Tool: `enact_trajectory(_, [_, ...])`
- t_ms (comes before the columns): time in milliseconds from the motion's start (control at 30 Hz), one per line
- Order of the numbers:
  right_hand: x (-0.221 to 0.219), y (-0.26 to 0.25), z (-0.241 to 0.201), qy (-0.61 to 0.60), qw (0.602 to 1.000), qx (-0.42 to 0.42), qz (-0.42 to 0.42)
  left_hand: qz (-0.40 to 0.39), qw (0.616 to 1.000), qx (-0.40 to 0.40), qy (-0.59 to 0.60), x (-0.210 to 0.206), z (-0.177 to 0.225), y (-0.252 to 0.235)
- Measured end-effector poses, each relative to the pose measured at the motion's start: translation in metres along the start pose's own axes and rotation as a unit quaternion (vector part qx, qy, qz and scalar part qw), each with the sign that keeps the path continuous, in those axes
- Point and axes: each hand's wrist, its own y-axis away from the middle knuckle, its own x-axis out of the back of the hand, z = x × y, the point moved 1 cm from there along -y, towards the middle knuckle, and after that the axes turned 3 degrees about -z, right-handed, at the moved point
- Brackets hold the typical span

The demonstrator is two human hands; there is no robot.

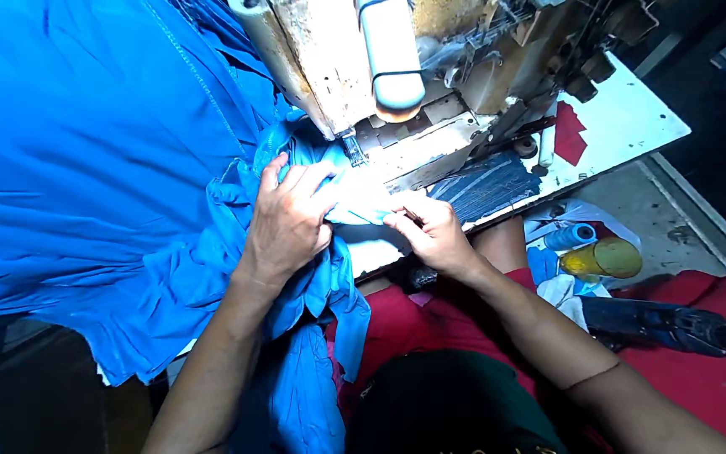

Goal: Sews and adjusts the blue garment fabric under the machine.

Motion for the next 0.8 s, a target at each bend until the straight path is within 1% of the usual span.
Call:
enact_trajectory(100, [-0.003,-0.011,0.002,-0.002,1.0,-0.02,-0.001,0.008,1.0,0.002,0.025,0.004,-0.013,-0.004])
enact_trajectory(200, [-0.005,-0.018,0.001,-0.016,1.0,-0.024,0.002,-0.007,0.999,-0.003,0.047,0.016,-0.033,-0.006])
enact_trajectory(333, [-0.01,-0.027,0.002,-0.028,0.999,-0.013,0.026,-0.079,0.995,0.039,0.052,0.037,-0.074,-0.003])
enact_trajectory(367, [-0.01,-0.028,0.002,-0.028,0.999,-0.014,0.026,-0.086,0.994,0.04,0.056,0.041,-0.083,-0.001])
enact_trajectory(467, [-0.01,-0.032,0.005,-0.024,0.999,-0.012,0.029,-0.048,0.991,-0.014,0.125,0.052,-0.093,0.003])
enact_trajectory(533, [-0.011,-0.042,0.016,-0.031,0.999,0.003,0.026,-0.017,0.98,-0.05,0.191,0.059,-0.081,0.005])
enact_trajectory(600, [-0.008,-0.049,0.018,-0.017,1.0,0.018,0.01,0.02,0.969,-0.068,0.238,0.068,-0.06,0.008])
enact_trajectory(700, [0.009,-0.041,-0.009,0.002,0.997,0.045,-0.068,0.049,0.961,-0.082,0.261,0.075,-0.02,0.011])
enact_trajectory(800, [0.016,-0.032,-0.025,-0.043,0.981,0.117,-0.15,0.029,0.956,-0.115,0.268,0.071,0.011,0.012])
